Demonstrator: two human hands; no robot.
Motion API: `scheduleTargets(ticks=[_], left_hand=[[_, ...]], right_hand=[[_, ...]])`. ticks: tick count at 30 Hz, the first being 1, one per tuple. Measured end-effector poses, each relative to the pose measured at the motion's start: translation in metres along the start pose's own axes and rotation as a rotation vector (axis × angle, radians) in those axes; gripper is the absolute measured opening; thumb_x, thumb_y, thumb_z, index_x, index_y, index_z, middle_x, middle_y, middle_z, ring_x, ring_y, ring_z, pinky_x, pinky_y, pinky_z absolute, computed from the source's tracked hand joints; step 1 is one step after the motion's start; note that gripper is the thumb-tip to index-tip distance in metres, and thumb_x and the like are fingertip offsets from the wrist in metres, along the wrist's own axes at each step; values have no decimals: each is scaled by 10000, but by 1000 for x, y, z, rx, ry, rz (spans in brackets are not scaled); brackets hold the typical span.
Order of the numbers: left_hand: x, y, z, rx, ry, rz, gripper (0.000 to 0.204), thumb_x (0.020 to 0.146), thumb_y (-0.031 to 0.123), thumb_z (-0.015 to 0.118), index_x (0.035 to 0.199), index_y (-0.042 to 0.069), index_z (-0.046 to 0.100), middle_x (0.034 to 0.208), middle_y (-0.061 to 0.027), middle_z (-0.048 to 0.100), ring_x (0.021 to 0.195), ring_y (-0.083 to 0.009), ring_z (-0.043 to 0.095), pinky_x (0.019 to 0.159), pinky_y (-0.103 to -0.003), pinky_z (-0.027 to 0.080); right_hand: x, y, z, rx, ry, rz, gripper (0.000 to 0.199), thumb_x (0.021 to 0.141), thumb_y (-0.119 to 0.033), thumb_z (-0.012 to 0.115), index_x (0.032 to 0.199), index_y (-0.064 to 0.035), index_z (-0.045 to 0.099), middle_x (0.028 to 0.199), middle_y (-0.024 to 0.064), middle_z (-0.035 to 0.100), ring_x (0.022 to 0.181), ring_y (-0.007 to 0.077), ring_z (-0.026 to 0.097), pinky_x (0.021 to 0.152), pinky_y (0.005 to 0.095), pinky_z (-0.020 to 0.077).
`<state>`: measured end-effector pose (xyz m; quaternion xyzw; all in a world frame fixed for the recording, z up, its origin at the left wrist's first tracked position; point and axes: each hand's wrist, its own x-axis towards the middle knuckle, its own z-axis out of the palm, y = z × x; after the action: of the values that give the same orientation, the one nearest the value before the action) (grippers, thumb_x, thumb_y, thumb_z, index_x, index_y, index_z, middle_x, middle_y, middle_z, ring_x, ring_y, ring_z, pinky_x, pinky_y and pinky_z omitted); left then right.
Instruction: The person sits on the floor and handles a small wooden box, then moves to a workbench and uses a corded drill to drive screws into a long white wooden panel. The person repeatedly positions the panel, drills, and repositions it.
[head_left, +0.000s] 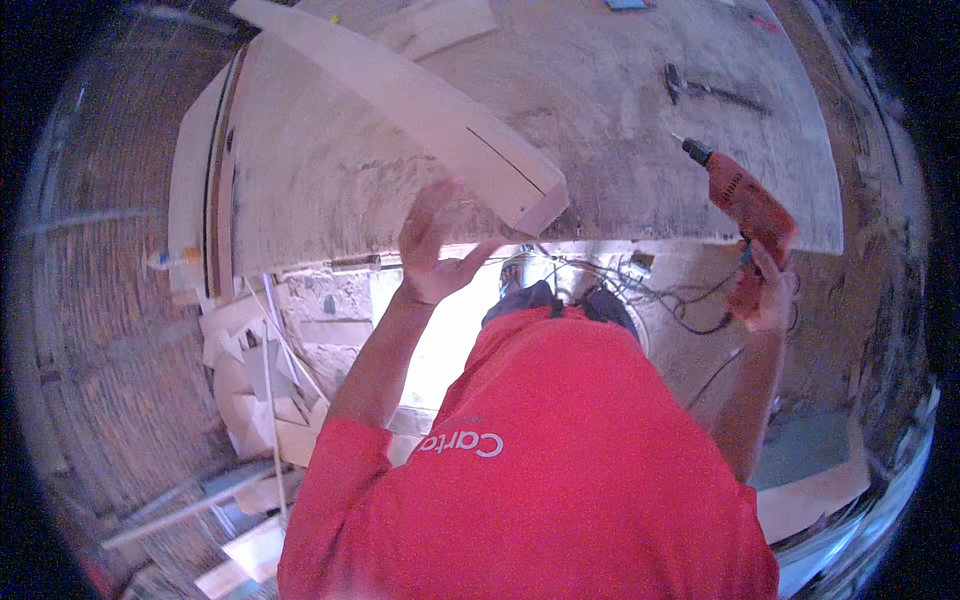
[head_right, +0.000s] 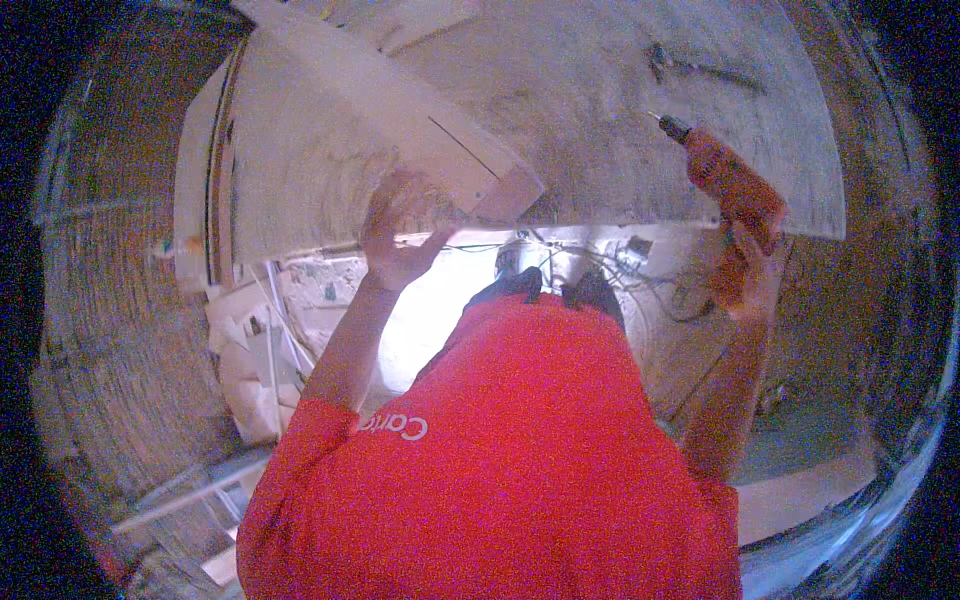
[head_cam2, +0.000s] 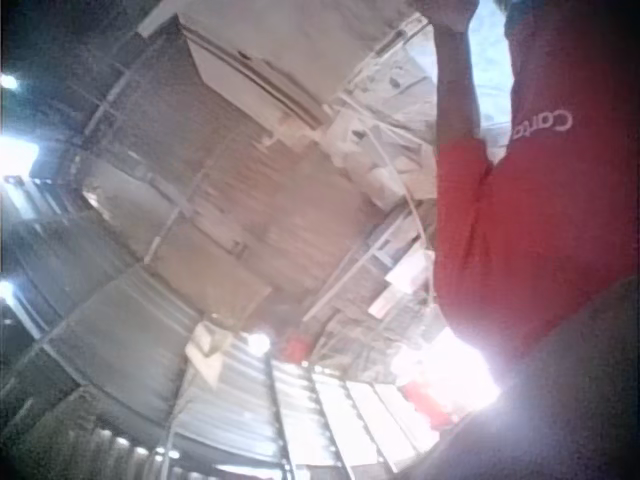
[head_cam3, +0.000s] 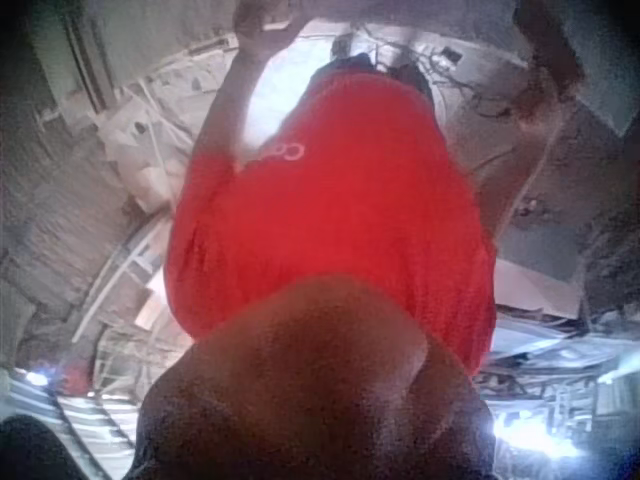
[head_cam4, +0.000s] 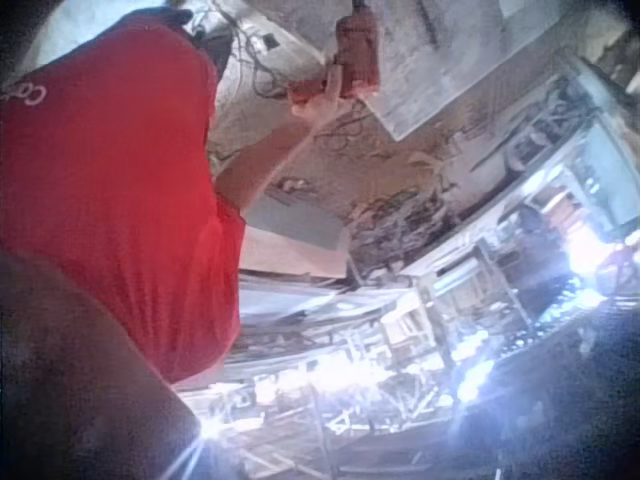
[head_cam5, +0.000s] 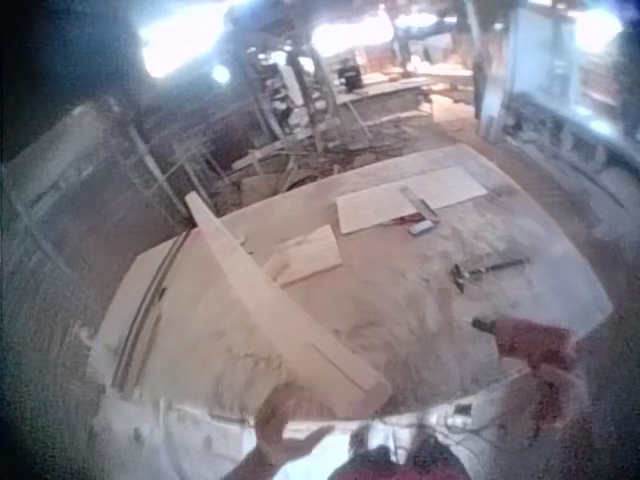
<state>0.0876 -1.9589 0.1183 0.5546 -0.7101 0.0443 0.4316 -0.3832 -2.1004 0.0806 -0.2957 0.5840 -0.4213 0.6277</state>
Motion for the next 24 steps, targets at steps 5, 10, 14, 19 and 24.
scheduleTargets(ticks=[5,10,14,19,24], left_hand=[[-84,14,-20,271,130,-474,427,824,128,842,1184,31,633,1241,-183,675,1185,-359,647,994,-463,528],[-173,29,-26,267,135,-764,282,861,156,791,1096,39,689,1160,-171,699,1100,-346,671,951,-431,545],[-193,21,-30,220,142,-804,217,854,150,783,1026,50,698,1150,-159,699,1082,-343,681,916,-432,563],[-210,-14,-47,178,175,-812,238,836,163,797,1024,60,692,1163,-160,701,1077,-350,690,915,-427,575],[-205,-84,-71,-3,246,-719,231,845,143,801,1040,66,704,1162,-158,707,1095,-348,690,924,-421,573]], right_hand=[[77,50,45,307,-181,265,297,931,-323,772,1070,-97,639,766,13,639,503,133,569,396,301,433],[114,76,113,304,-191,234,387,931,-383,765,1192,-159,588,928,23,671,488,159,560,411,312,452],[160,97,105,336,-180,314,426,944,-458,733,1268,-233,573,818,29,655,527,157,587,404,327,462],[142,72,101,-403,-199,0,651,882,-471,792,1395,-178,519,988,98,667,842,223,672,646,426,572],[3,49,185,-762,-285,-801,834,795,-390,869,1485,-151,468,1261,140,616,1154,335,605,971,498,513]])
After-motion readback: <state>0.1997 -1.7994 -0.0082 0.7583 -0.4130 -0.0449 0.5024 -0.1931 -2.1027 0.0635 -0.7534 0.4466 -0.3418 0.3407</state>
